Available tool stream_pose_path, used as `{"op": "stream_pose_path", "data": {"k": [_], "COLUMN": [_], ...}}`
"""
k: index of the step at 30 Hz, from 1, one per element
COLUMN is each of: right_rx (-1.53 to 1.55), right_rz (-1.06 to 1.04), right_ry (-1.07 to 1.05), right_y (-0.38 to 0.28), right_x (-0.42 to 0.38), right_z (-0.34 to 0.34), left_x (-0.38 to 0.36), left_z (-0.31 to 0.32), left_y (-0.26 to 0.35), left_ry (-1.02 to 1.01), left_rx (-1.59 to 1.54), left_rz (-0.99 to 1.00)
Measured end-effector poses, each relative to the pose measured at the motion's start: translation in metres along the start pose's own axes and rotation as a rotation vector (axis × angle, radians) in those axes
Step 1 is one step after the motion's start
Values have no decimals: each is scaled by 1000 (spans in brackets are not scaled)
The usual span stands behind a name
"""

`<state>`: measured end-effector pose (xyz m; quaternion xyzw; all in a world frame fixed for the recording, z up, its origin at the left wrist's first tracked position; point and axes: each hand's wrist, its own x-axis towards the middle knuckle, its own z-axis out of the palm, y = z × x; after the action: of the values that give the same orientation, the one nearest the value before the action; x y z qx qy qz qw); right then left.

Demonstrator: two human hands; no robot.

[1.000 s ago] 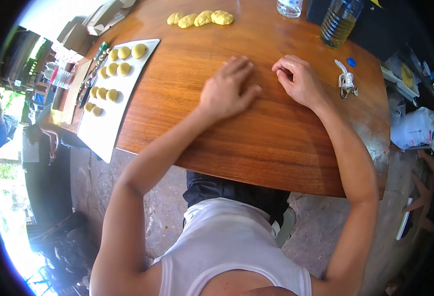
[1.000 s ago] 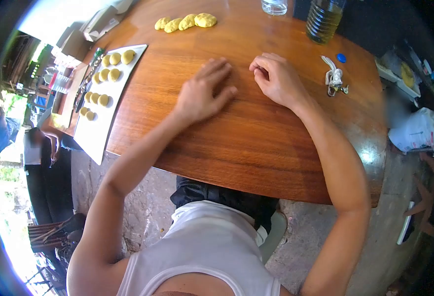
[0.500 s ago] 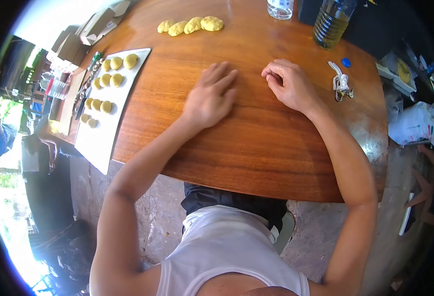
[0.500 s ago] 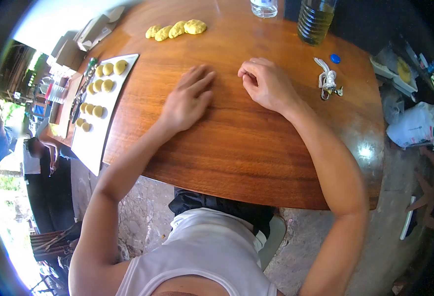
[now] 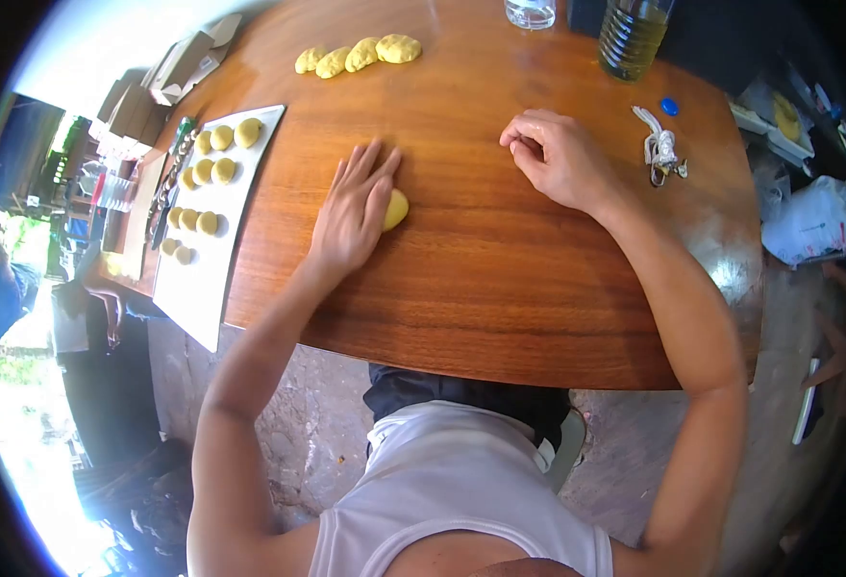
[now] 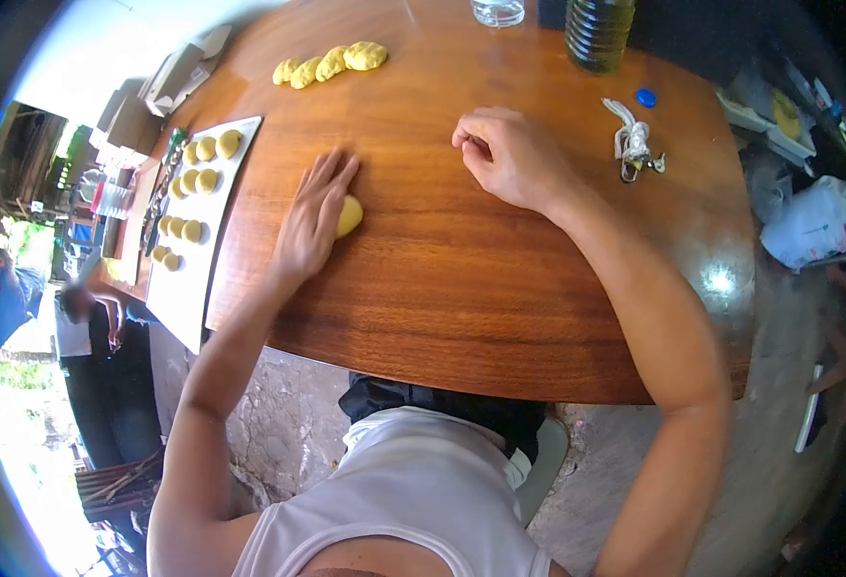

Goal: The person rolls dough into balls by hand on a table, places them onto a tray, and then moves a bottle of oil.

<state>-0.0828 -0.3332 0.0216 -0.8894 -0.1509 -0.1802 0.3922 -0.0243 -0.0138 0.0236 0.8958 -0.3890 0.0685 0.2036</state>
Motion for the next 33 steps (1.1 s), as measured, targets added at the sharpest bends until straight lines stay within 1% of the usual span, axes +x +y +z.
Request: {"op": "stream_pose_path", "data": {"k": [2, 4, 5, 6, 7, 9, 10, 12, 13, 15, 17, 18, 19, 20, 21, 22, 23, 24, 25, 26, 28, 29, 30, 31, 33], "right_rx": [-7, -10, -9, -11, -30, -45, -39, -59, -53, -98, -106, -124, -166, -210, -145, -142, -138, -236, -331, -348, -283, -296, -317, -339, -387], "right_rz": [-29, -70, -49, -24, -38, -36, 13, 24, 45, 44, 14, 26, -26, -85, -71, -84, -93, -129, -165, -161, -225, -228, -248, -272, -221], "right_ry": [13, 21, 34, 41, 22, 77, 64, 63, 78, 44, 83, 59, 53, 50, 6, -28, -64, -106, -147, -155, -192, -201, -252, -309, -416], "right_y": [3, 5, 6, 5, 5, 4, 1, -2, -3, -4, -6, -12, -19, -25, -29, -42, -55, -68, -81, -93, -113, -125, -140, -150, -161], "right_x": [0, 2, 2, 1, 1, -2, -3, -4, -3, -2, -6, -9, -9, -6, -8, -6, -5, -2, 1, 5, 17, 18, 13, 6, -13], "right_z": [0, 3, 2, 2, 2, -1, -2, -1, -1, 0, 3, 5, 8, 11, 18, 28, 40, 53, 67, 83, 111, 118, 125, 129, 116], "left_x": [39, 67, 73, 71, 59, 27, 13, -13, -13, -6, 20, 37, 52, 61, 69, 71, 73, 73, 71, 68, 66, 65, 63, 63, 64], "left_z": [27, 42, 51, 56, 51, 46, 42, 25, 12, -10, -17, -15, -10, -9, -11, -11, -11, -10, -8, -8, -14, -16, -16, -16, -16], "left_y": [5, 36, 55, 69, 77, 97, 98, 82, 73, 40, -18, -55, -86, -103, -113, -115, -117, -120, -121, -121, -123, -122, -121, -120, -119], "left_ry": [61, 34, 13, -6, 19, -56, -33, -107, -87, -44, 126, 209, 292, 359, 430, 439, 368, 296, 298, 280, 279, 270, 255, 267, 268], "left_rx": [56, 45, 6, -38, -53, -196, -218, -397, -411, -556, -608, -566, -524, -493, -458, -484, -481, -475, -498, -536, -578, -636, -696, -714, -687], "left_rz": [-6, 40, 74, 106, 97, 215, 209, 337, 335, 30, -137, -173, -208, -166, -121, -122, -139, -156, -156, -126, -89, -135, -183, -186, -147]}}
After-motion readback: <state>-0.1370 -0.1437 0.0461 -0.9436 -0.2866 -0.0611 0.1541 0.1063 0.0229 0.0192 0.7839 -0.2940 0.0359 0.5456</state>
